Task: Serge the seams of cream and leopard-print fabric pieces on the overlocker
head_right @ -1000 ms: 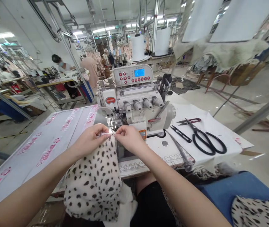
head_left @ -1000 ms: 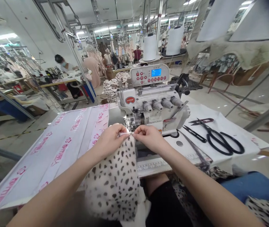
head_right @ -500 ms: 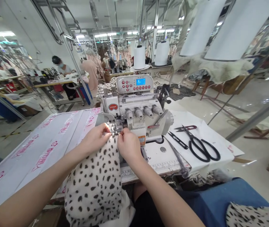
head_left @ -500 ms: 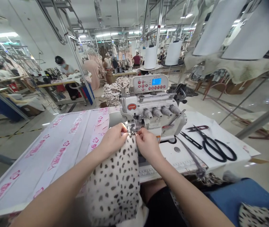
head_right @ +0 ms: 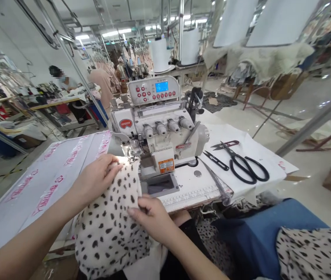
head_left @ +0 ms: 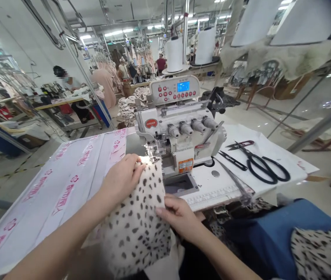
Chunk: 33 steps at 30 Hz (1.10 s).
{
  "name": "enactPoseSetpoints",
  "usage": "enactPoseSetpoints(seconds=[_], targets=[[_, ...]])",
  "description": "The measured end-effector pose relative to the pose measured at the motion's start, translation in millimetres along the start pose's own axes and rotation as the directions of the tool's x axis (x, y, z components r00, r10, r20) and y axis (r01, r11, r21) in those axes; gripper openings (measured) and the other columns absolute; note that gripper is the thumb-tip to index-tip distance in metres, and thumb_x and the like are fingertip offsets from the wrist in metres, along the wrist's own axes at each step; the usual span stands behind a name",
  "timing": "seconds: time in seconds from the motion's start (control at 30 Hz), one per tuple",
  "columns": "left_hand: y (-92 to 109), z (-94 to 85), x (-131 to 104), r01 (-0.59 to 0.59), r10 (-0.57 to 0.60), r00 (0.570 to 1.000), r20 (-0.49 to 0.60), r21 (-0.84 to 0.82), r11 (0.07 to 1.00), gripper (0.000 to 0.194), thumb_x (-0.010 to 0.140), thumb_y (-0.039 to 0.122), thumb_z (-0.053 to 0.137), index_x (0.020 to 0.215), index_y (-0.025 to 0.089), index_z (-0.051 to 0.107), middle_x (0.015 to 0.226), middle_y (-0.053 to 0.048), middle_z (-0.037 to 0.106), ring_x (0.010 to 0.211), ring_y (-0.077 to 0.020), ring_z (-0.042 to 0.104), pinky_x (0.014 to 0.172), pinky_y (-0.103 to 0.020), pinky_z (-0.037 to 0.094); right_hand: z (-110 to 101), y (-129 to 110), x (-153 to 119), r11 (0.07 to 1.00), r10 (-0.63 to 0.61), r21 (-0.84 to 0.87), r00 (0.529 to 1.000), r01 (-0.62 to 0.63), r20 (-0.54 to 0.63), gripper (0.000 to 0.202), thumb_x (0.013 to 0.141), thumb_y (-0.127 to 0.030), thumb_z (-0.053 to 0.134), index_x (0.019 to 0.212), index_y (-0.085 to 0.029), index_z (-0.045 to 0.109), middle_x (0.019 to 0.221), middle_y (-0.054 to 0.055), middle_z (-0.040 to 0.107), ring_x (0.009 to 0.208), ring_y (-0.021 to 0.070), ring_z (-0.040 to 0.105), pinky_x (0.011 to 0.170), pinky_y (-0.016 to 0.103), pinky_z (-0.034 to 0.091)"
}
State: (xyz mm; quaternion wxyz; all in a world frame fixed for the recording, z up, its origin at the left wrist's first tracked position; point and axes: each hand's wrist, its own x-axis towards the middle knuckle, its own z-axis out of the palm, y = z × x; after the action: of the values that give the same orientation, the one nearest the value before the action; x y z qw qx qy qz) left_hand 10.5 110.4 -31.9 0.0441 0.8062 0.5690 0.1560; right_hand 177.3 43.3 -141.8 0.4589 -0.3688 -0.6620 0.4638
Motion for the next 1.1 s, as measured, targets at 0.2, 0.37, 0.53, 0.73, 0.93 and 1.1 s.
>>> enactPoseSetpoints(seconds=[0.2,0.37,0.53,0.73,0.93,1.1], targets=[[0,-2.4,11,0.052,-0.046,0.995,0.084,-0.066,0.996,0.022,0.084,0.038,0.040,0.073,0.020,0.046,0.067,0.003,0.054,0.064,-0.0140,0.050,0.057,-0.026,0.034,-6,-24,-21,0.959,0.166,0.222,0.983,-0.178,0.074,0.019,0.077,-0.031,0.058,0.067,-0.016,0.059,0.070,0.001,0.052,0.070,0.0144,0.048,0.065,0.024,0.039],[4,2.6,10,0.061,-0.059,0.994,0.090,-0.024,0.998,0.021,0.086,0.037,0.035,0.077,0.021,0.045,0.067,0.002,0.054,0.062,-0.0151,0.050,0.054,-0.026,0.031,-19,-30,-31,0.858,0.297,0.381,0.937,-0.346,0.182,0.028,0.072,-0.039,0.063,0.061,-0.015,0.057,0.060,-0.002,0.044,0.061,0.0124,0.042,0.059,0.024,0.036],[3,4.3,16,0.060,-0.060,0.993,0.102,0.007,0.998,0.021,0.086,0.037,0.034,0.077,0.021,0.042,0.068,0.002,0.053,0.062,-0.0153,0.049,0.053,-0.026,0.031,-16,-19,-31,0.949,0.202,0.229,0.975,-0.218,0.093,0.031,0.076,-0.036,0.060,0.054,-0.015,0.052,0.064,0.000,0.046,0.067,0.0145,0.045,0.061,0.025,0.035],[1,5.3,31,0.063,-0.069,0.993,0.094,0.060,0.996,0.021,0.084,0.033,0.033,0.069,0.019,0.035,0.064,0.000,0.049,0.057,-0.0162,0.046,0.050,-0.028,0.027,-12,-14,-25,0.996,0.085,-0.033,0.996,-0.085,-0.002,0.041,0.080,-0.034,0.056,0.049,-0.016,0.036,0.063,-0.002,0.037,0.060,0.0110,0.041,0.054,0.022,0.031],[-10,7.6,47,0.040,-0.048,0.994,0.097,0.081,0.996,0.018,0.082,0.030,0.032,0.069,0.019,0.040,0.070,-0.004,0.054,0.061,-0.0185,0.049,0.053,-0.029,0.029,-9,-15,-19,0.996,0.061,-0.064,0.998,-0.063,-0.026,0.041,0.080,-0.032,0.055,0.049,-0.018,0.031,0.061,-0.003,0.035,0.058,0.0109,0.040,0.052,0.022,0.030],[-23,11.1,64,-0.007,0.001,0.998,0.058,0.097,0.995,0.021,0.082,0.028,0.032,0.086,0.019,0.050,0.082,-0.007,0.060,0.073,-0.0231,0.055,0.057,-0.030,0.034,-8,-18,-13,0.995,0.099,0.013,0.995,-0.098,-0.027,0.041,0.077,-0.030,0.057,0.051,-0.018,0.028,0.062,-0.003,0.034,0.058,0.0108,0.037,0.053,0.022,0.029]])
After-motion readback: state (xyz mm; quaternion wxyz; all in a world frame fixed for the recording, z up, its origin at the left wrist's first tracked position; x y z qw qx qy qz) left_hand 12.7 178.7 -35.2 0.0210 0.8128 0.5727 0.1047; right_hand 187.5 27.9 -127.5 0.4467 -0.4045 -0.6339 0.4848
